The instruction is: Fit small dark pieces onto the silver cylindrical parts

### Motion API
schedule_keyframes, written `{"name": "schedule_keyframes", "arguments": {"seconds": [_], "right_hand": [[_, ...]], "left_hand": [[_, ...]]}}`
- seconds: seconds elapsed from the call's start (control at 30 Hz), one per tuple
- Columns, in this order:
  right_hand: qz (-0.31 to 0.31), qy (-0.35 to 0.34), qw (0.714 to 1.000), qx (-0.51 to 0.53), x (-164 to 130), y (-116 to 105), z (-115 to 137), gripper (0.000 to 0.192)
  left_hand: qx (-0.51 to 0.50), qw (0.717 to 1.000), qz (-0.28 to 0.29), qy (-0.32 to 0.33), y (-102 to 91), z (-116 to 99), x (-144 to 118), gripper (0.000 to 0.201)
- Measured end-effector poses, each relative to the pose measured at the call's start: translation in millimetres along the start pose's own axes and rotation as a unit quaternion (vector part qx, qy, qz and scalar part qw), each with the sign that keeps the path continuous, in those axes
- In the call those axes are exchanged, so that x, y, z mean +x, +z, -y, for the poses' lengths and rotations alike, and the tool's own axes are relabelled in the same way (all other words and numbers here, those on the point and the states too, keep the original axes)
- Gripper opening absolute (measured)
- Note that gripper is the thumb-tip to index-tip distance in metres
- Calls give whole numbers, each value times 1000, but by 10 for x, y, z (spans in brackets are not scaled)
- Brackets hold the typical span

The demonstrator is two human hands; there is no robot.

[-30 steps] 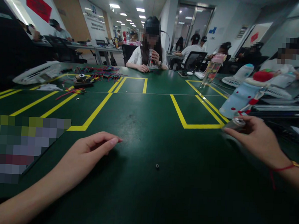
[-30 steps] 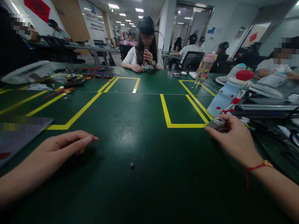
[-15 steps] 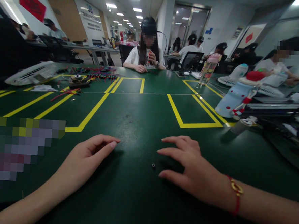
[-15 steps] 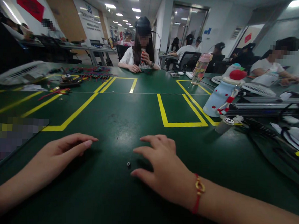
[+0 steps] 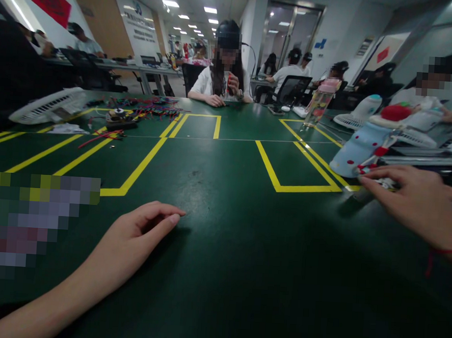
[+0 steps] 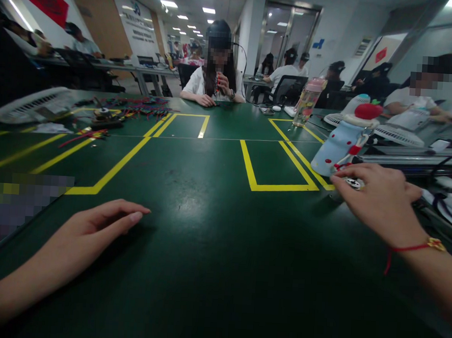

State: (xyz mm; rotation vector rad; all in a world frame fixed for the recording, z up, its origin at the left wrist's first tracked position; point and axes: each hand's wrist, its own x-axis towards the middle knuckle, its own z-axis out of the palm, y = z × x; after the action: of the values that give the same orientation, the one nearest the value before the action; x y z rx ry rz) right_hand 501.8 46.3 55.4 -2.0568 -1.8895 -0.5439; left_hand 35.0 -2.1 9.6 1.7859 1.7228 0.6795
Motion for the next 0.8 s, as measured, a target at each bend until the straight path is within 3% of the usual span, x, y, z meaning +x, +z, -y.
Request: {"name": "schedule_keyframes", "arguments": {"seconds": [0.2, 0.4, 0.53, 0.63, 0.8], "right_hand": [[116, 62, 990, -56, 65, 59, -267, 43], [83, 127, 986, -71, 90, 96, -387, 46], [119, 154, 978, -81, 88, 63, -453, 49], [106, 192, 972, -78, 92, 66, -482, 49], [128, 197, 969, -77, 126, 130, -533, 52]], "left_hand": [[6, 1000, -1, -12, -5, -24, 3, 37], [6, 1000, 0, -16, 0, -1, -6, 37], [3, 1000, 6, -15, -2, 6, -13, 36], [-1, 1000, 9, -15, -1, 6, -11, 37], [-2, 1000, 9, -14, 7, 17, 0, 37]]}}
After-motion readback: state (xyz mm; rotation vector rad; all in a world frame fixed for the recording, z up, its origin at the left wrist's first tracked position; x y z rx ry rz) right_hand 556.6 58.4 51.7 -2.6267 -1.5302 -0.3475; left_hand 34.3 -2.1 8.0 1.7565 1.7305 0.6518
